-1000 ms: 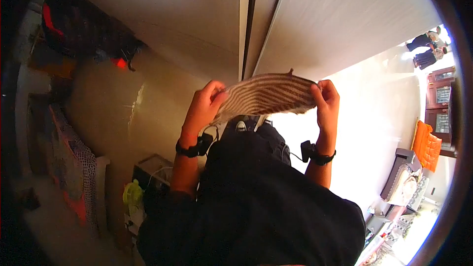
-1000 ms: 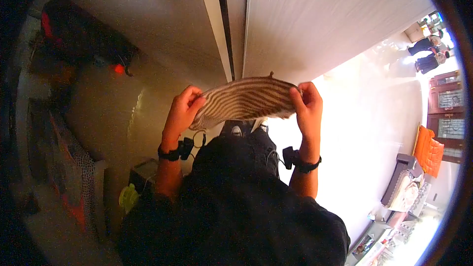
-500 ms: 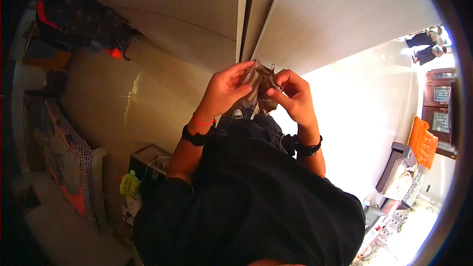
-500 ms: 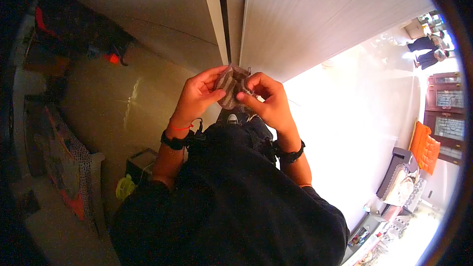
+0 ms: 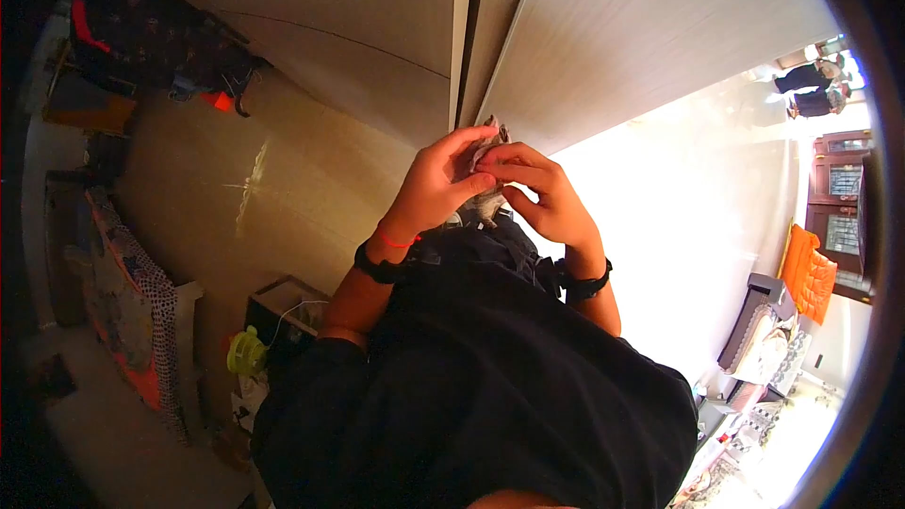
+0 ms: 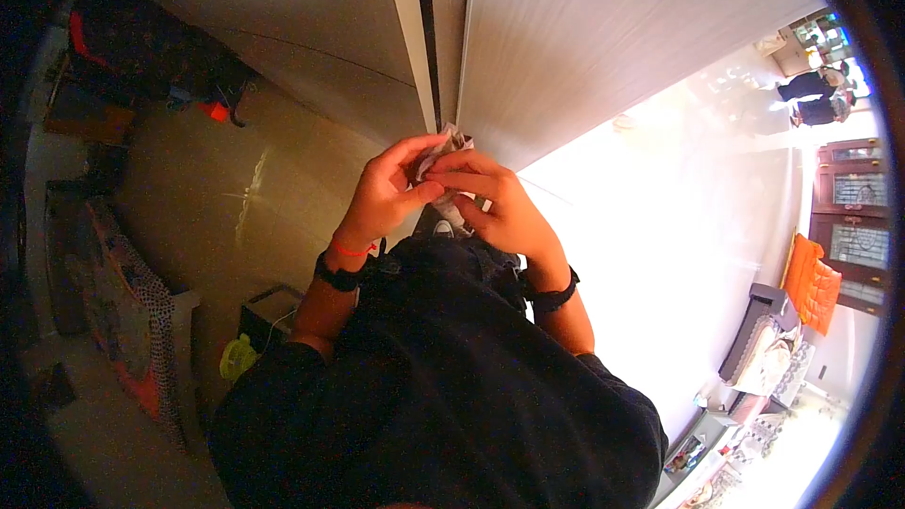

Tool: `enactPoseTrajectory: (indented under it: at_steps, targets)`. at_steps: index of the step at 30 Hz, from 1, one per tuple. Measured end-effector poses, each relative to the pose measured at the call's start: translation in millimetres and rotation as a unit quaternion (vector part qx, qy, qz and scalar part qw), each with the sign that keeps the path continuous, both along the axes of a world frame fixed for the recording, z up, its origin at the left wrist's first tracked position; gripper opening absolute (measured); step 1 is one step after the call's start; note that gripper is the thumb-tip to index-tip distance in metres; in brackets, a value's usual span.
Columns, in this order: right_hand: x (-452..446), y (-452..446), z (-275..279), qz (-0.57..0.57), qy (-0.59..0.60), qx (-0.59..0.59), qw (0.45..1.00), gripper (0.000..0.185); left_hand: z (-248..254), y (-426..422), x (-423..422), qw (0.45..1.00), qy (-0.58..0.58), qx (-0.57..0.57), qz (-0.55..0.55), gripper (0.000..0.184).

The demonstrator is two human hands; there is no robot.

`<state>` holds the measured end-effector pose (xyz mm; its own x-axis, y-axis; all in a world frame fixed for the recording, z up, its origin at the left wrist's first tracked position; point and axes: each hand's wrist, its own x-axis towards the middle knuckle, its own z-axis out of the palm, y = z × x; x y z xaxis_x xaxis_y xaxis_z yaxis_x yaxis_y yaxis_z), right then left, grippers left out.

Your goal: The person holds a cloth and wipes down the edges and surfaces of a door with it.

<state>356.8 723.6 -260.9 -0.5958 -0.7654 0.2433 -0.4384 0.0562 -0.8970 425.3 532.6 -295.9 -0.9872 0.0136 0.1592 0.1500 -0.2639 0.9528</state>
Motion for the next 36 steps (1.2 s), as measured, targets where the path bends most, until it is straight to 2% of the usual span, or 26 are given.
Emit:
enactPoseTrajectory:
  at_steps: [1,4,5,8,9,12,16,20,23,25,28,29,32,36]
  targets:
    - [-1,4,1,0.008,-0.007,-0.005,1.0,0.03,-3,0,1,1.0,0.0,-0.009,0.0,0.042]
    - [-1,12,-7,-0.028,-0.203,-0.124,0.971,0.038,0,-3,5,1.0,-0.007,0.008,-0.002,0.039]
    - [0,11,-9,-0.058,-0.214,-0.148,0.964,0.038,3,-4,7,1.0,-0.01,0.021,-0.003,0.038]
    - [-3,16,-10,-0.119,-0.099,0.008,0.988,0.035,6,-9,15,1.0,0.029,-0.002,-0.013,0.035]
    - [-3,17,-15,-0.102,-0.058,0.061,0.991,0.032,10,-11,20,1.0,0.025,0.005,-0.013,0.034]
    - [-2,18,-31,-0.076,-0.001,0.087,0.993,0.027,21,-20,28,1.0,0.021,0.006,-0.014,0.03]
    - [-5,12,-31,-0.104,0.09,0.037,0.99,0.027,25,-27,26,0.999,0.018,-0.037,-0.02,0.033]
    - [-11,20,-37,-0.075,0.074,0.069,0.992,0.025,20,-30,24,0.994,0.054,-0.095,0.008,0.033]
    - [-9,24,-36,-0.096,0.011,0.107,0.99,0.024,17,-26,25,0.996,0.041,-0.067,0.032,0.035]
    - [-7,27,-37,-0.14,-0.023,0.106,0.984,0.025,19,-27,23,0.985,0.057,-0.153,0.055,0.037]
    - [-3,34,-25,-0.161,0.035,0.192,0.967,0.028,19,-24,23,0.946,0.083,-0.3,0.093,0.039]
    - [-2,39,-31,-0.157,0.064,0.177,0.97,0.028,19,-21,23,0.926,0.092,-0.351,0.105,0.039]
    - [5,44,-26,-0.179,0.079,0.161,0.967,0.024,7,-15,19,0.884,0.129,-0.418,0.161,0.039]
    - [3,53,-18,-0.223,0.083,0.151,0.96,0.021,4,-11,8,0.855,0.132,-0.468,0.179,0.034]
